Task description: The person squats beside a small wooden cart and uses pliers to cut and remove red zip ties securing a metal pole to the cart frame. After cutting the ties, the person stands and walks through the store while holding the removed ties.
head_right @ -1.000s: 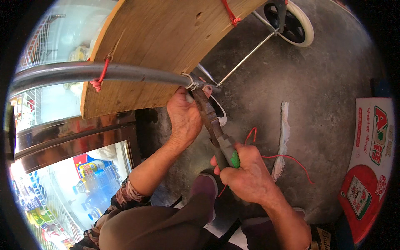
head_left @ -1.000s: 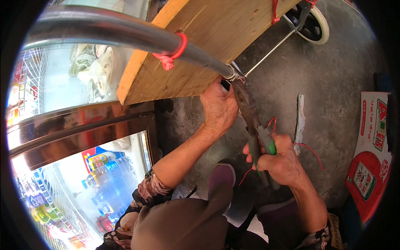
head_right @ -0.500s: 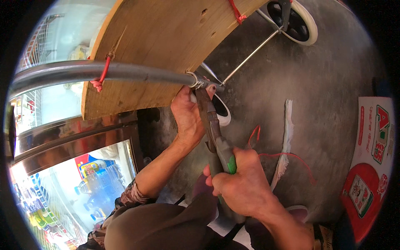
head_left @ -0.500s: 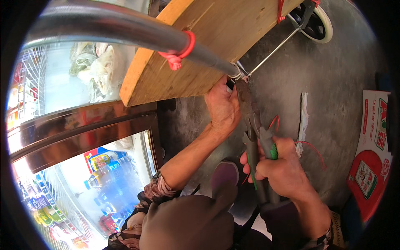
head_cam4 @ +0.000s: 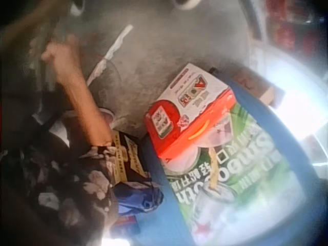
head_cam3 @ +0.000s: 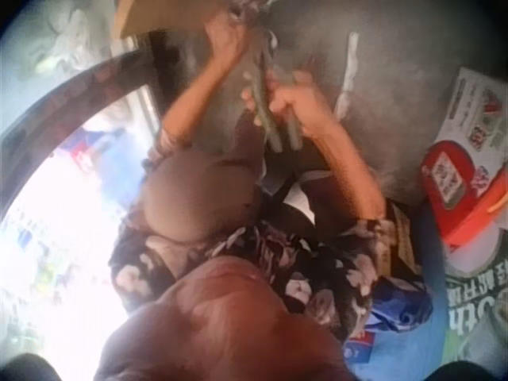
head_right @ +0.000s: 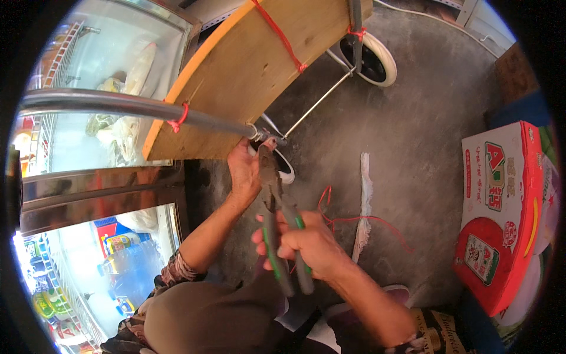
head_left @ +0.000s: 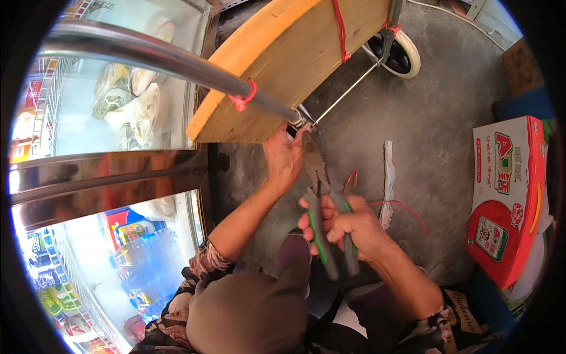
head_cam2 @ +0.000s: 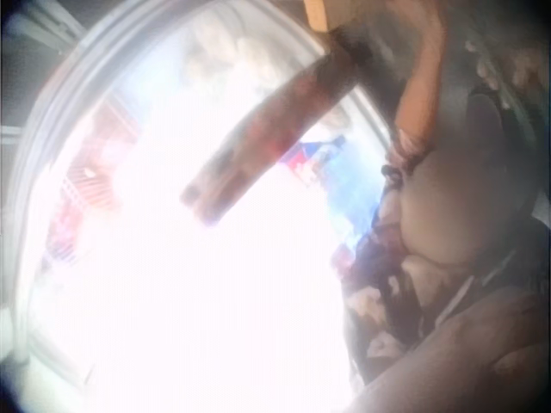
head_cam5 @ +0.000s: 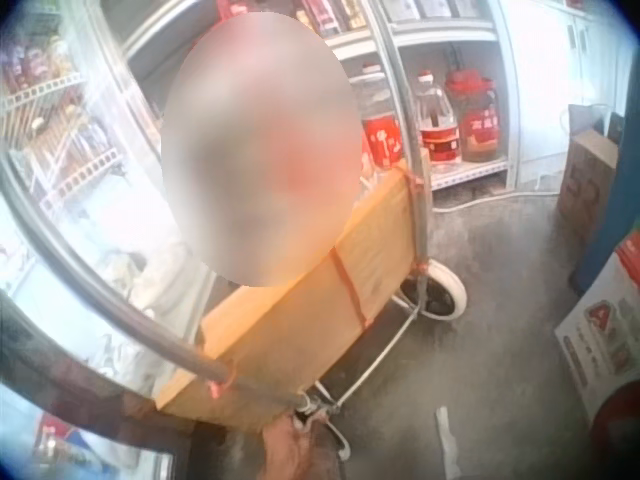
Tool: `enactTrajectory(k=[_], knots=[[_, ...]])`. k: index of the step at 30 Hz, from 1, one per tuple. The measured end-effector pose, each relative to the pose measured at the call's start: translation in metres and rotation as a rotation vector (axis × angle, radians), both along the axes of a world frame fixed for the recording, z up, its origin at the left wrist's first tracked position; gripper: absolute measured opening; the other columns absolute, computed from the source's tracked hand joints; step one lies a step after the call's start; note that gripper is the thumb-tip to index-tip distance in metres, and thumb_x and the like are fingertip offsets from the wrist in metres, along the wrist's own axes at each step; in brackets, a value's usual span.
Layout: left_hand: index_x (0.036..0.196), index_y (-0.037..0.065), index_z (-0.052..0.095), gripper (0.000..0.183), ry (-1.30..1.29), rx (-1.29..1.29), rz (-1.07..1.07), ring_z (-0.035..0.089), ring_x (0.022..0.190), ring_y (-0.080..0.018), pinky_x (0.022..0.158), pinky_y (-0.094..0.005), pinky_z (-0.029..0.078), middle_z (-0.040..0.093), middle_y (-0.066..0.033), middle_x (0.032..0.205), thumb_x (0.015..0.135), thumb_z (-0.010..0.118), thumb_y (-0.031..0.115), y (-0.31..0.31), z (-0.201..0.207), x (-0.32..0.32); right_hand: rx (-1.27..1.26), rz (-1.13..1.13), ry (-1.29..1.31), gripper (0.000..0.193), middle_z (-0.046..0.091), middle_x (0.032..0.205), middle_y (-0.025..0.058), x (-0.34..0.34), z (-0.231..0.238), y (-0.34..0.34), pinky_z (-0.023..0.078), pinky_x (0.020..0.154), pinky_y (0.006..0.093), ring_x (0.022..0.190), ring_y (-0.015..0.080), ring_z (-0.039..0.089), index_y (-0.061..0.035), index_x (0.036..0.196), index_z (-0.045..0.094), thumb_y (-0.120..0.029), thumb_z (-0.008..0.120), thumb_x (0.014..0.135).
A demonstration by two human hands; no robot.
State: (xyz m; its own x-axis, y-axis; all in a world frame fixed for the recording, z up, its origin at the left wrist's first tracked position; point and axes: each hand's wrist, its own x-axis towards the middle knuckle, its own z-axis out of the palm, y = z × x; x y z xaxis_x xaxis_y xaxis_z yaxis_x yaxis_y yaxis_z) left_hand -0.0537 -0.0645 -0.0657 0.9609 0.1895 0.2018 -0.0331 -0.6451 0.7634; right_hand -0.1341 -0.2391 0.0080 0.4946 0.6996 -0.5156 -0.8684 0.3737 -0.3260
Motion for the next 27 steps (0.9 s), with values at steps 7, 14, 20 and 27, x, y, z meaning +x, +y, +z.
enactTrajectory(k=[7,14,20,27], knots=[[0.113,-0.002,0.056,0.040,0.071,-0.185,-0.073,0.054,0.099,-0.0238,0.090,-0.0319,0.039,0.061,-0.0148,0.104,0.081,0.066,0.021,0.006,0.004,-0.008,-0.649,0.074,-0.479,0.031,0.062,0.081,0.0138,-0.058,-0.052,-0.032,0.049,0.066,0.0321,0.074,0.0207,0.061,0.0078,0.096,0.054,0.002,0.050,0.066],[0.120,-0.005,0.053,0.055,0.076,-0.257,-0.105,0.048,0.100,-0.0137,0.091,-0.0256,0.035,0.058,-0.0073,0.108,0.089,0.056,0.041,0.014,0.012,-0.015,-0.702,0.276,-0.385,0.023,0.063,0.079,0.0175,-0.098,-0.077,-0.027,0.048,0.069,0.0350,0.075,0.0268,0.063,0.0060,0.091,0.057,-0.002,0.056,0.069],[0.115,-0.005,0.057,0.051,0.112,-0.320,-0.083,0.049,0.099,-0.0131,0.090,-0.0259,0.036,0.060,-0.0069,0.105,0.089,0.057,0.039,0.012,0.016,-0.013,-0.695,0.283,-0.441,0.023,0.063,0.080,0.0203,-0.101,-0.078,-0.016,0.047,0.070,0.0372,0.077,0.0306,0.063,0.0055,0.090,0.057,-0.003,0.057,0.069],[0.120,-0.006,0.051,0.049,0.094,-0.263,-0.139,0.048,0.108,-0.0169,0.097,-0.0284,0.033,0.056,-0.0120,0.116,0.089,0.058,0.032,0.021,0.008,-0.016,-0.791,0.297,-0.578,0.031,0.062,0.080,0.0168,-0.088,-0.072,-0.019,0.049,0.068,0.0350,0.075,0.0277,0.061,0.0058,0.098,0.055,0.000,0.053,0.067]])
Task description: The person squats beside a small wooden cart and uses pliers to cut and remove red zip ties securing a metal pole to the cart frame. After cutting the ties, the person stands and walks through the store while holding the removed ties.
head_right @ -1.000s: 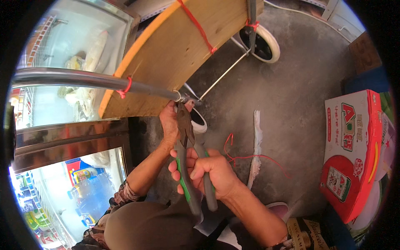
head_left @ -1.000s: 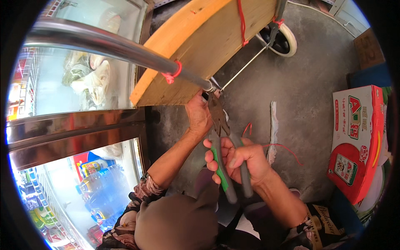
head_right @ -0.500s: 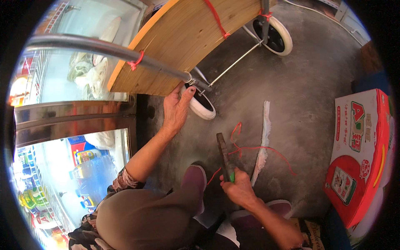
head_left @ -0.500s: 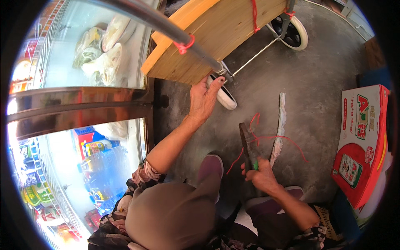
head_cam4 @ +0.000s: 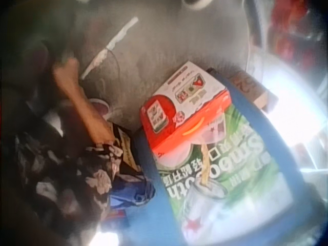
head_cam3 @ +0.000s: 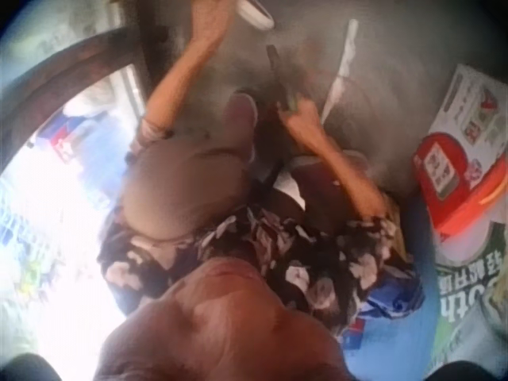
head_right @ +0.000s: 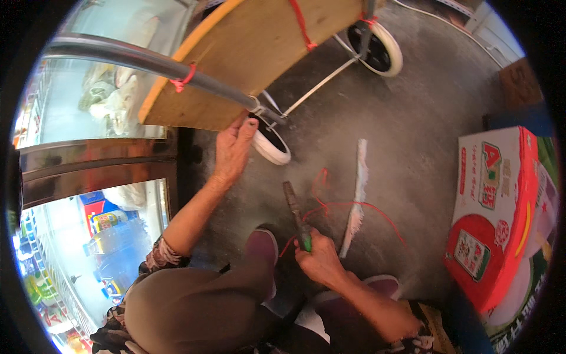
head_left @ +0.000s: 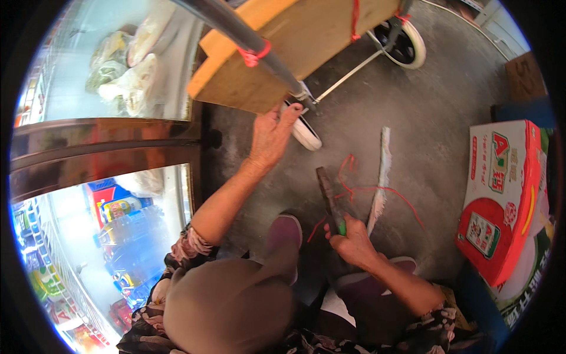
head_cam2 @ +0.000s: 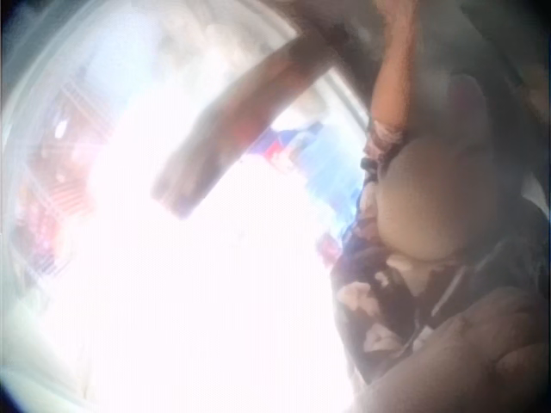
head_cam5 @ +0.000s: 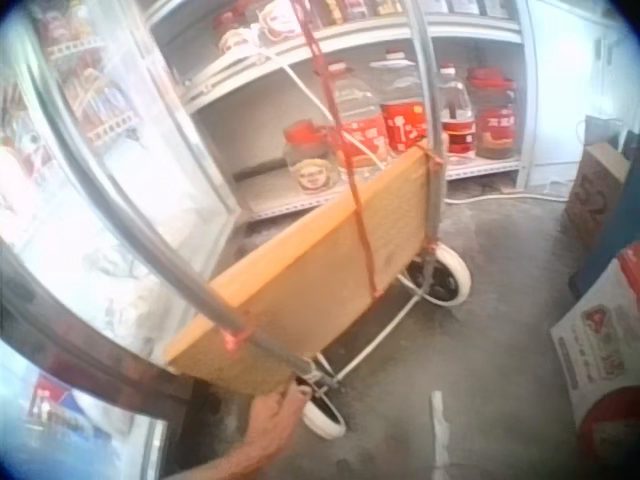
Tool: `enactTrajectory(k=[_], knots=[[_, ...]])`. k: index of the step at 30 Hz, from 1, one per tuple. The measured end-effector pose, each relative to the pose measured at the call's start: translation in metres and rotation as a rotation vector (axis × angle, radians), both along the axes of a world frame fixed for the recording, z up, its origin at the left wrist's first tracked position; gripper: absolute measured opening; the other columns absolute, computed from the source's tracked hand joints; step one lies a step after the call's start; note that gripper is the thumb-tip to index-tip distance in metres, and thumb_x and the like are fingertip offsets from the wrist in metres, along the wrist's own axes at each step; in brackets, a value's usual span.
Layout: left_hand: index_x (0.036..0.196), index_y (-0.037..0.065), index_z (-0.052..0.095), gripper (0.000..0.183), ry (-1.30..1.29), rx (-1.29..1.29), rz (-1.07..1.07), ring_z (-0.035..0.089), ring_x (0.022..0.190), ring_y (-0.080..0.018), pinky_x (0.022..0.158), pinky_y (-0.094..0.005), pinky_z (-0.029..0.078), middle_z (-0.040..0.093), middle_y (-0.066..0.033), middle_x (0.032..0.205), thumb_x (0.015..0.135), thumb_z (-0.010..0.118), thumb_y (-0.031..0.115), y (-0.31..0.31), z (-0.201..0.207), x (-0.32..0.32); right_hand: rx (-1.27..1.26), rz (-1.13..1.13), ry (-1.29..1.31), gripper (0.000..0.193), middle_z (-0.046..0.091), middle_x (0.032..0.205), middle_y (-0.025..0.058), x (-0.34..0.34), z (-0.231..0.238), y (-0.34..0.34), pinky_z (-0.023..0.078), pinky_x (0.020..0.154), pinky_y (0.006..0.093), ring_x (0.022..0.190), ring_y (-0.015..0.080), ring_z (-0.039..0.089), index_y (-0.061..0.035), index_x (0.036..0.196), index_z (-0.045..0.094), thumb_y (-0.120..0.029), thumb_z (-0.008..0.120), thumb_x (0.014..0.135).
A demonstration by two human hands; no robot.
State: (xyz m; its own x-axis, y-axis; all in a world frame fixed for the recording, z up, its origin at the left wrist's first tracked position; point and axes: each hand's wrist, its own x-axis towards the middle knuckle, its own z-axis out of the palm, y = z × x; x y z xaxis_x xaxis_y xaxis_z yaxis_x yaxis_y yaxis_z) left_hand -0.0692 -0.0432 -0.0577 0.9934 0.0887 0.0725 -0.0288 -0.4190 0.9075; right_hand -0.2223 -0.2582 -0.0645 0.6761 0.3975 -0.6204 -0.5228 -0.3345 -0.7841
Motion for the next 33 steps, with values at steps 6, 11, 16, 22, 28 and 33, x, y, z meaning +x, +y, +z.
enactTrajectory(k=[6,11,16,22,28,33], knots=[[0.129,-0.003,0.041,0.050,-0.444,0.591,0.019,0.039,0.122,-0.0340,0.103,-0.0407,0.028,0.043,-0.0194,0.130,0.084,0.057,0.011,0.010,-0.010,-0.055,-0.237,0.447,-0.387,0.057,0.057,0.091,0.0281,-0.027,-0.001,-0.008,0.047,0.076,0.0457,0.083,0.0427,0.059,0.0108,0.118,0.042,-0.007,0.057,0.066],[0.110,0.004,0.053,0.037,-0.296,0.554,-0.657,0.050,0.098,-0.0281,0.083,-0.0385,0.041,0.053,-0.0122,0.109,0.076,0.066,0.014,-0.013,-0.038,-0.103,-0.233,0.702,-0.284,0.050,0.056,0.093,0.0283,-0.052,0.007,-0.019,0.050,0.073,0.0446,0.084,0.0416,0.059,0.0126,0.104,0.048,-0.011,0.062,0.063],[0.111,0.006,0.053,0.043,0.014,0.678,-0.750,0.051,0.090,-0.0292,0.075,-0.0404,0.044,0.051,-0.0100,0.097,0.074,0.071,0.018,-0.063,-0.058,-0.112,-0.252,0.915,-0.275,0.043,0.057,0.090,0.0266,-0.045,0.034,-0.056,0.051,0.072,0.0447,0.079,0.0400,0.061,0.0115,0.095,0.051,-0.013,0.063,0.061],[0.102,0.005,0.054,0.034,0.048,0.616,-0.676,0.051,0.088,-0.0309,0.073,-0.0417,0.044,0.048,-0.0127,0.095,0.074,0.069,0.015,-0.074,-0.073,-0.097,-0.424,0.960,-0.262,0.043,0.058,0.087,0.0246,-0.020,0.064,-0.098,0.052,0.071,0.0432,0.082,0.0381,0.061,0.0098,0.094,0.052,-0.015,0.063,0.060],[0.085,0.003,0.053,0.018,-0.012,0.828,-0.750,0.051,0.088,-0.0314,0.073,-0.0426,0.043,0.048,-0.0133,0.091,0.077,0.064,0.014,-0.078,-0.080,-0.098,-0.602,0.527,-0.163,0.039,0.059,0.081,0.0303,0.009,0.069,-0.150,0.049,0.073,0.0442,0.083,0.0427,0.059,0.0089,0.096,0.051,-0.010,0.058,0.063],[0.086,0.002,0.052,0.014,-0.056,0.814,-0.652,0.053,0.082,-0.0332,0.068,-0.0427,0.045,0.050,-0.0145,0.085,0.078,0.060,0.011,-0.079,-0.068,-0.110,-0.813,-0.086,-0.232,0.034,0.059,0.082,0.0305,0.039,0.032,-0.152,0.046,0.071,0.0453,0.081,0.0445,0.059,0.0077,0.099,0.051,-0.006,0.054,0.068]])
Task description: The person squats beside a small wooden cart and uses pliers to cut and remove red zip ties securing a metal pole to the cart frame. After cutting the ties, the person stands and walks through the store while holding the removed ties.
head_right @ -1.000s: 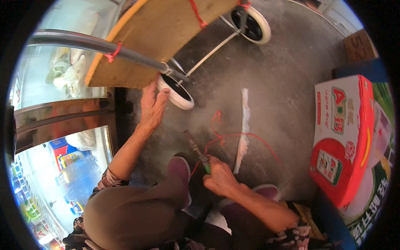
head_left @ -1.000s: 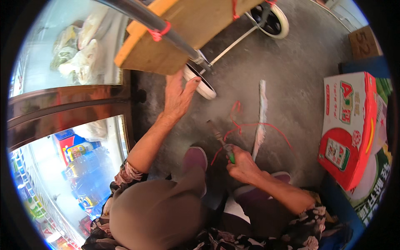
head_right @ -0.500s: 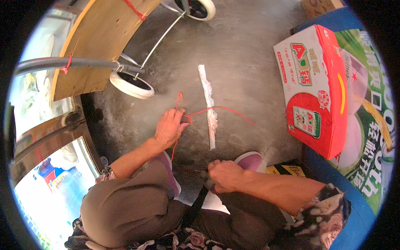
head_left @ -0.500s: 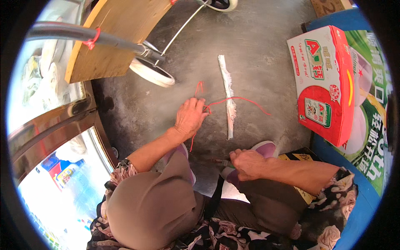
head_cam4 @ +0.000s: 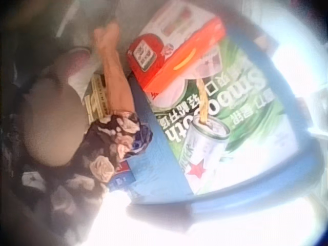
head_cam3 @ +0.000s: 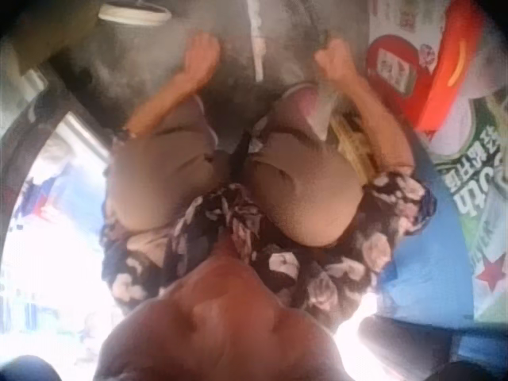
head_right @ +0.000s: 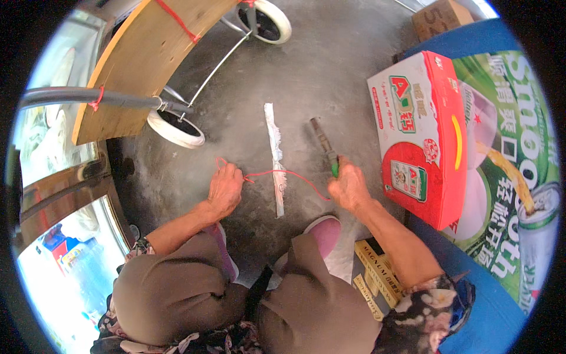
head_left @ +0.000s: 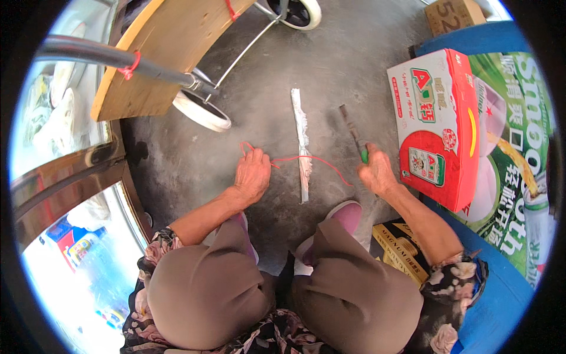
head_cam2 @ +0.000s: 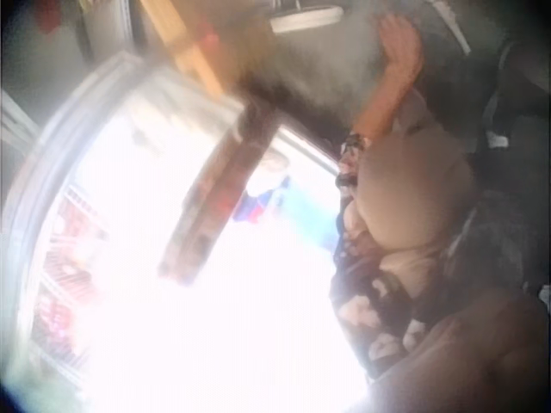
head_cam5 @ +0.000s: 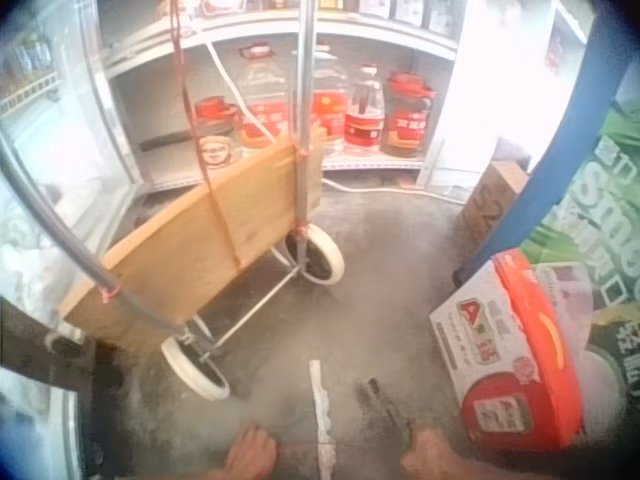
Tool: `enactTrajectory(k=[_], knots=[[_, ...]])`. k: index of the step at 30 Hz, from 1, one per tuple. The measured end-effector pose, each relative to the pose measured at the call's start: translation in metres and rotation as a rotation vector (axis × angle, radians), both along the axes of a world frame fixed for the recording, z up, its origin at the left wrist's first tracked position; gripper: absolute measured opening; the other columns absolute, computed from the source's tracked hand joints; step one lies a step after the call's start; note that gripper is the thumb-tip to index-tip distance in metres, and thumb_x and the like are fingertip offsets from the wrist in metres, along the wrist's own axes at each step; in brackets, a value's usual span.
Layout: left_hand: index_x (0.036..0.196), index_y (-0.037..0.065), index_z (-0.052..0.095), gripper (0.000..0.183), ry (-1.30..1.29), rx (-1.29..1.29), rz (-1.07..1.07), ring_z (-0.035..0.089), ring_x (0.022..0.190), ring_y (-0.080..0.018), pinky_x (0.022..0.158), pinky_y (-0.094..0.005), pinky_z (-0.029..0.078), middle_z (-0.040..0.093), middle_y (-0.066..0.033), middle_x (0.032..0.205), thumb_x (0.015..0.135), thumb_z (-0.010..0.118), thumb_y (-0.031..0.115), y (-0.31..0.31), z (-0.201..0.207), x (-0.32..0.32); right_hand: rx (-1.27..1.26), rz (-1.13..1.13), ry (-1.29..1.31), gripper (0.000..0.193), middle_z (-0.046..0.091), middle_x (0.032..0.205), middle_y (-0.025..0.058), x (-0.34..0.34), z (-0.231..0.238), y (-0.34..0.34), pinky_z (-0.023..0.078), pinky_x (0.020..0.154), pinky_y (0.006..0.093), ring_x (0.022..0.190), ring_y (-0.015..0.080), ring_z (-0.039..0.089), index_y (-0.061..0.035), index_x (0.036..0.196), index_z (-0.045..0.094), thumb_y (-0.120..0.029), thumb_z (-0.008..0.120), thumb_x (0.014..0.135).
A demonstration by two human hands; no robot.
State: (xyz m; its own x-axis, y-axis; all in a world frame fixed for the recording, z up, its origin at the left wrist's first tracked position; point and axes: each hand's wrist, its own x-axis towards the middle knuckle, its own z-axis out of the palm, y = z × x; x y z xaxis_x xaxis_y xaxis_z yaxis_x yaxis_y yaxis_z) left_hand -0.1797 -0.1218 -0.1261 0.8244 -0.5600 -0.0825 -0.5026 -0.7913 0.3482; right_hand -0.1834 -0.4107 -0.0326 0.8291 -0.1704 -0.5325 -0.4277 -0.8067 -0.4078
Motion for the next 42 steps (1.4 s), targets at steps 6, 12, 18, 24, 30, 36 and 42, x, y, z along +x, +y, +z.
enactTrajectory(k=[6,12,18,24,30,36,42], knots=[[0.091,0.004,0.047,0.010,0.682,-0.277,0.399,0.057,0.061,-0.0212,0.056,-0.0355,0.046,0.057,-0.0083,0.069,0.089,0.051,0.013,0.031,0.017,0.020,0.217,-0.408,-0.242,0.035,0.060,0.079,0.0278,-0.006,-0.046,0.025,0.047,0.071,0.0427,0.080,0.0419,0.060,0.0073,0.104,0.051,-0.007,0.054,0.072],[0.092,0.007,0.047,0.007,1.127,-0.811,0.640,0.051,0.054,-0.0095,0.049,-0.0235,0.042,0.053,-0.0016,0.067,0.093,0.047,0.014,0.046,0.031,0.036,0.038,-0.233,-0.173,0.062,0.055,0.101,0.0259,-0.038,-0.072,0.072,0.047,0.076,0.0462,0.089,0.0409,0.057,0.0048,0.126,0.037,-0.007,0.062,0.071],[0.096,0.007,0.049,0.012,1.022,-1.051,0.892,0.043,0.048,-0.0055,0.040,-0.0189,0.032,0.050,0.0008,0.066,0.093,0.050,0.018,0.017,0.035,0.037,-0.007,-0.014,-0.259,0.073,0.050,0.095,0.0220,-0.054,-0.082,0.096,0.046,0.073,0.0447,0.087,0.0381,0.053,0.0057,0.128,0.033,-0.011,0.071,0.068],[0.101,0.002,0.052,0.029,1.011,-0.664,0.757,0.046,0.049,-0.0112,0.044,-0.0273,0.039,0.050,-0.0005,0.064,0.086,0.062,0.023,-0.029,0.021,0.037,0.187,-0.254,-0.255,0.068,0.050,0.100,0.0242,-0.062,-0.085,0.088,0.046,0.078,0.0446,0.091,0.0411,0.053,0.0081,0.128,0.033,-0.009,0.064,0.070],[0.087,-0.003,0.051,0.035,0.504,-0.062,0.138,0.060,0.066,-0.0425,0.057,-0.0509,0.047,0.062,-0.0233,0.075,0.083,0.063,0.030,-0.075,0.004,0.047,-0.085,-0.411,-0.341,0.067,0.049,0.101,0.0256,-0.086,-0.071,0.052,0.045,0.079,0.0466,0.091,0.0429,0.052,0.0050,0.130,0.033,-0.006,0.060,0.069],[0.085,0.000,0.056,0.023,0.742,-0.102,0.143,0.061,0.063,-0.0353,0.058,-0.0452,0.047,0.063,-0.0203,0.073,0.087,0.055,0.024,-0.071,-0.004,0.049,-0.025,-0.410,-0.285,0.069,0.048,0.100,0.0257,-0.110,-0.066,0.037,0.045,0.075,0.0461,0.088,0.0427,0.052,0.0021,0.131,0.032,-0.004,0.059,0.069],[0.086,0.003,0.057,0.020,1.067,-0.382,0.310,0.052,0.066,-0.0086,0.057,-0.0289,0.044,0.058,-0.0021,0.069,0.088,0.059,0.023,-0.031,0.032,0.076,0.054,-0.377,-0.156,0.078,0.049,0.105,0.0229,-0.120,-0.060,0.042,0.042,0.082,0.0475,0.098,0.0404,0.049,-0.0015,0.134,0.030,-0.008,0.063,0.063]])
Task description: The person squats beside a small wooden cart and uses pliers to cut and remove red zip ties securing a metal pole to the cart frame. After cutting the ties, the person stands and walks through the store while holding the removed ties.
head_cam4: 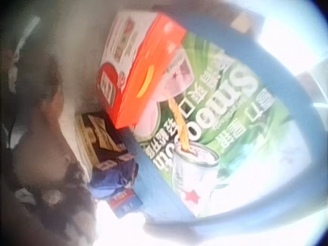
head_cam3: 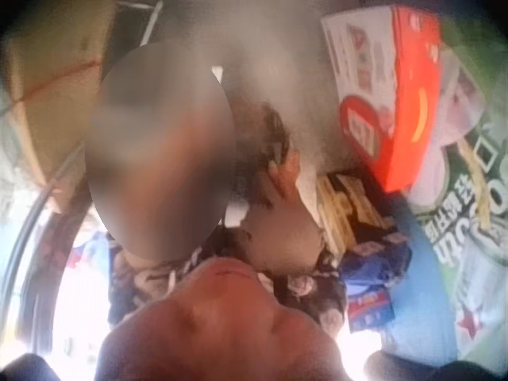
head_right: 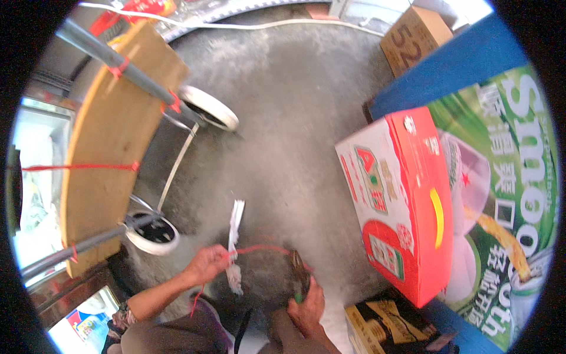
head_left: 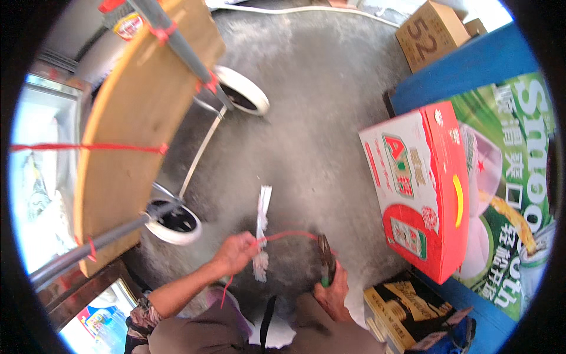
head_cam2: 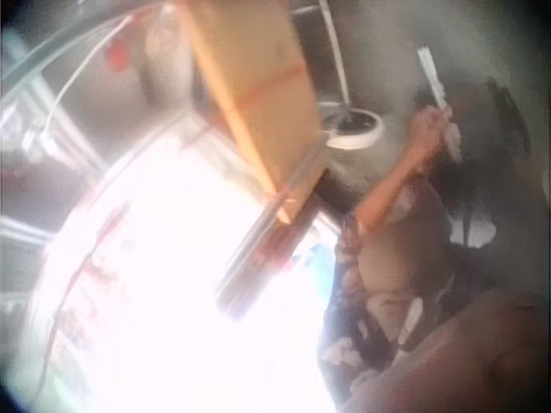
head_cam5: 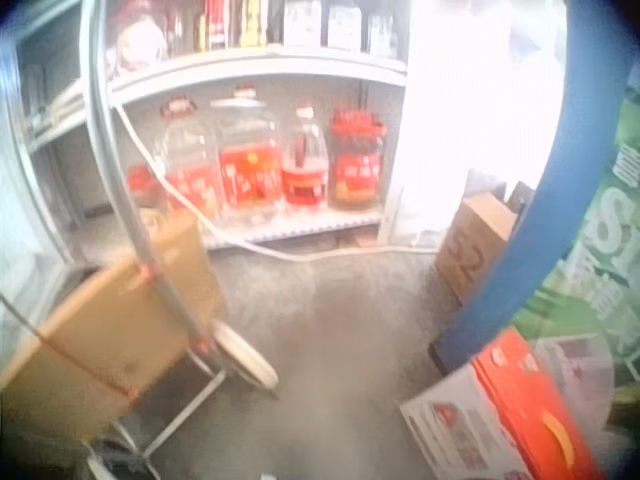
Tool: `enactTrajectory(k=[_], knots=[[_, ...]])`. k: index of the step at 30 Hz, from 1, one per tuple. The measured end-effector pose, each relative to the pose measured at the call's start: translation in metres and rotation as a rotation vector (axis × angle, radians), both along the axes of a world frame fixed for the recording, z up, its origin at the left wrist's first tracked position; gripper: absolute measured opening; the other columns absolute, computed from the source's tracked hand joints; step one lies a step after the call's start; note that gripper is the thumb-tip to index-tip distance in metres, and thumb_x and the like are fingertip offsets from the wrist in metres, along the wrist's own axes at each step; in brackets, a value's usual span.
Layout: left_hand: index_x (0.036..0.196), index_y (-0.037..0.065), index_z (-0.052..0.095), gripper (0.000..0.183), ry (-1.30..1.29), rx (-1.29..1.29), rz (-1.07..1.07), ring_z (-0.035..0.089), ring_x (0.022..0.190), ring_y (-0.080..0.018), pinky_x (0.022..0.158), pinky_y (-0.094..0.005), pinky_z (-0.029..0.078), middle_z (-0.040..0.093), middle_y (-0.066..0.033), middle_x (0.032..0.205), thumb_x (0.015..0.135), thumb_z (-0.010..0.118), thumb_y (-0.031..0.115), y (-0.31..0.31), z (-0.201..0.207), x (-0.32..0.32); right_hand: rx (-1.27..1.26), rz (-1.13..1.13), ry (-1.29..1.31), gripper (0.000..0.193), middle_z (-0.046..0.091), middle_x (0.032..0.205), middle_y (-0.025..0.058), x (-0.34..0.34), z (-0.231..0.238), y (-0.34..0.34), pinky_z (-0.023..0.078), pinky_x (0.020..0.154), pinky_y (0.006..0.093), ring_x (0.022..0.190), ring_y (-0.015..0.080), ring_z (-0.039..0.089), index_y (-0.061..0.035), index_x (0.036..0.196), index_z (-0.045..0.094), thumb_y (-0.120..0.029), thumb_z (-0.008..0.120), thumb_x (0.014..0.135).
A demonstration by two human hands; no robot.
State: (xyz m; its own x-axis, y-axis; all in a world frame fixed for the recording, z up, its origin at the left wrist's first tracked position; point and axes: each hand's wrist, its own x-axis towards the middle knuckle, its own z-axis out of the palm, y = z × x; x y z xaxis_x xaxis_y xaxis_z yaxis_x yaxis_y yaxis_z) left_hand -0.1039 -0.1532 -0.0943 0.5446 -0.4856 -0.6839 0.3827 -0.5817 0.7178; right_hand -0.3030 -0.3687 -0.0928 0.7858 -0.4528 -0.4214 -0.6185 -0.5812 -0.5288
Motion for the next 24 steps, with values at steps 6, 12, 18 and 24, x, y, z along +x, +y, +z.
enactTrajectory(k=[6,12,18,24], knots=[[0.087,0.010,0.054,0.011,0.302,-0.044,0.102,0.038,0.050,-0.0018,0.044,-0.0198,0.031,0.045,0.0074,0.060,0.090,0.058,0.020,0.005,0.037,0.039,0.052,-0.150,-0.035,0.071,0.052,0.102,0.0222,0.022,0.005,-0.007,0.045,0.081,0.0442,0.093,0.0386,0.053,0.0024,0.128,0.039,-0.007,0.063,0.062],[0.090,0.008,0.051,0.010,0.431,-0.195,0.457,0.036,0.049,-0.0028,0.042,-0.0203,0.027,0.041,0.0069,0.060,0.092,0.054,0.017,-0.005,0.030,0.009,0.158,0.119,0.031,0.066,0.054,0.102,0.0244,0.063,0.069,-0.059,0.046,0.081,0.0419,0.093,0.0395,0.056,0.0064,0.123,0.043,-0.003,0.061,0.060],[0.091,0.007,0.049,0.011,0.314,-0.218,0.391,0.036,0.054,-0.0022,0.046,-0.0193,0.028,0.041,0.0059,0.063,0.092,0.053,0.017,-0.010,0.039,-0.006,0.116,-0.183,-0.202,0.063,0.058,0.094,0.0164,0.090,0.064,-0.031,0.048,0.074,0.0341,0.083,0.0252,0.059,0.0068,0.123,0.044,-0.001,0.056,0.062],[0.092,0.005,0.046,0.011,0.133,-0.382,0.542,0.034,0.058,-0.0014,0.049,-0.0186,0.029,0.042,0.0059,0.067,0.095,0.050,0.015,-0.041,0.051,0.024,0.341,-0.289,-0.159,0.041,0.056,0.079,0.0057,0.178,0.021,-0.053,0.045,0.064,0.0266,0.071,0.0122,0.051,0.0041,0.109,0.053,-0.002,0.054,0.068]])
